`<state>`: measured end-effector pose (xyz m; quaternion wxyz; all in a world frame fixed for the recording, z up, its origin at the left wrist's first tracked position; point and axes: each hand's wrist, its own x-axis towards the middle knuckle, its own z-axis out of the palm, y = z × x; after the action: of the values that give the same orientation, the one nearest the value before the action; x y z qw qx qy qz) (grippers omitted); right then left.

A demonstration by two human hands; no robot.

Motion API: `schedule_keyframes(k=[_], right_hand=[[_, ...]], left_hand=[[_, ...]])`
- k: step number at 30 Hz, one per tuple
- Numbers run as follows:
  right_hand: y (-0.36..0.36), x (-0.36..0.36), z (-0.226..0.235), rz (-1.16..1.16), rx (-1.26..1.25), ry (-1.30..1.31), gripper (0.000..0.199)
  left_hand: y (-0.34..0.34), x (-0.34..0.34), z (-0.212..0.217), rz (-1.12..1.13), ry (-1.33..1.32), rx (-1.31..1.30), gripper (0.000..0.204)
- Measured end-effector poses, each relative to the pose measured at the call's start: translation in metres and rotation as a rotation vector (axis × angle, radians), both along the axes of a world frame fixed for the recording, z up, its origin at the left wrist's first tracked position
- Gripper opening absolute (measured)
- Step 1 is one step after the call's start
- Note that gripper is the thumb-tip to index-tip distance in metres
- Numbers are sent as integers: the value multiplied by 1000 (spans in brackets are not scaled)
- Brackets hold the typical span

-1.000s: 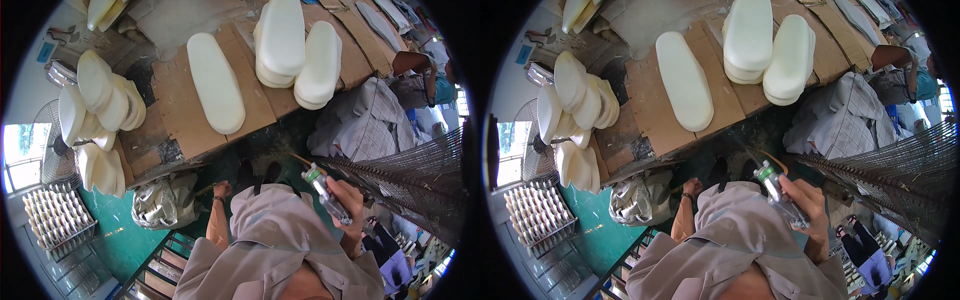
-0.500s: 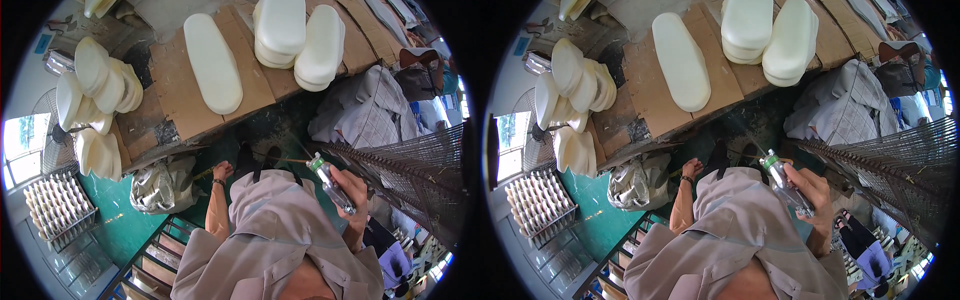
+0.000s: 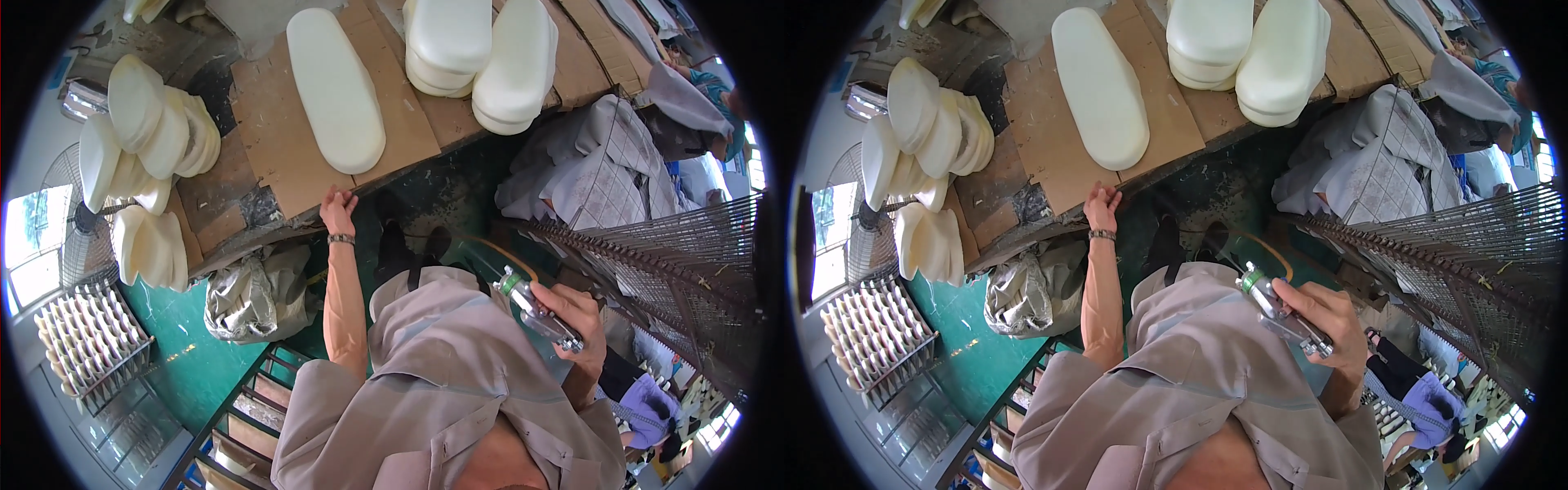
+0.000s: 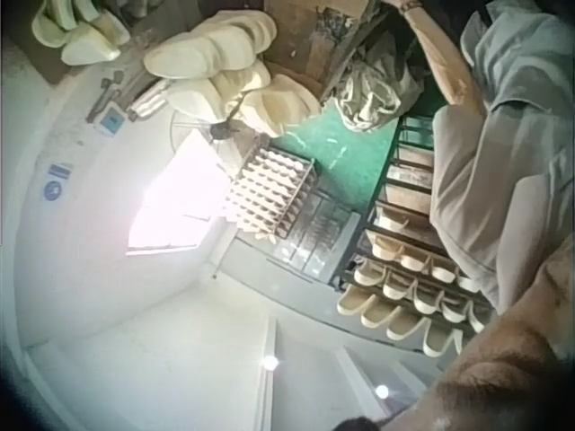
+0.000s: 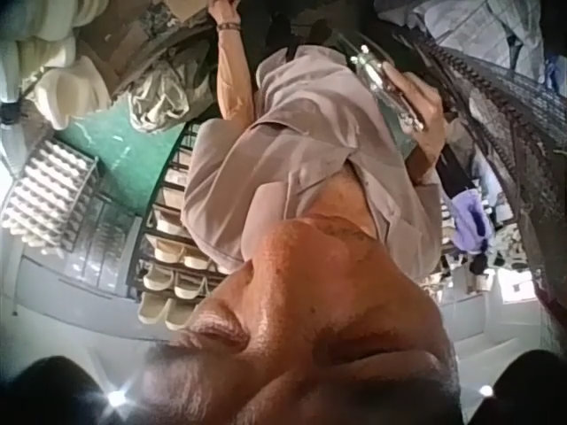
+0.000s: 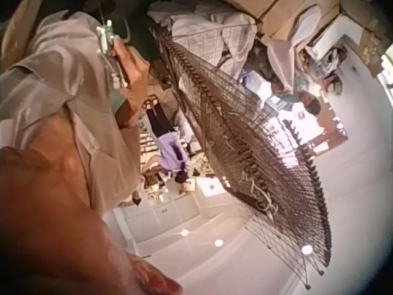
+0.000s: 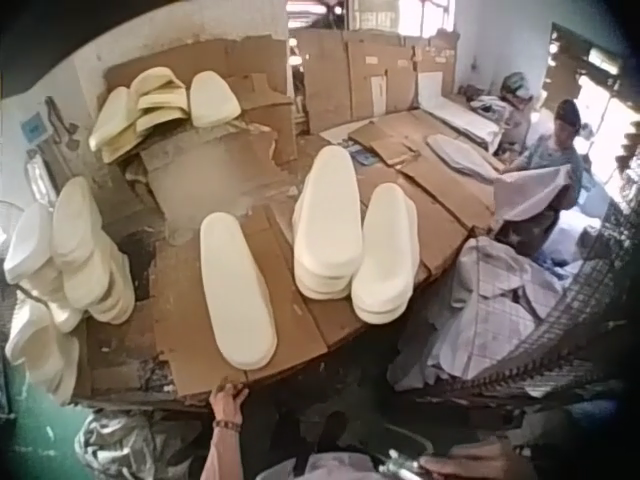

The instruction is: Retrieving foam inserts from a bag, stacking them on a workbench, and using a handheld air or spray nozzle on them.

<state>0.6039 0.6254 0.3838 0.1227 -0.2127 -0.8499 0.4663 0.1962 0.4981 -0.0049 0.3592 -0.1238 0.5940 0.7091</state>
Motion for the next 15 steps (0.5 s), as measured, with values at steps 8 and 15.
schedule_keyframes(k=[8, 15], right_hand=[[-2, 2, 5, -156, 34, -39, 63], [4, -38, 10, -368, 159, 16, 53]], left_hand=[[54, -35, 7, 63, -13, -89, 44], [63, -35, 12, -99, -31, -141, 40]])
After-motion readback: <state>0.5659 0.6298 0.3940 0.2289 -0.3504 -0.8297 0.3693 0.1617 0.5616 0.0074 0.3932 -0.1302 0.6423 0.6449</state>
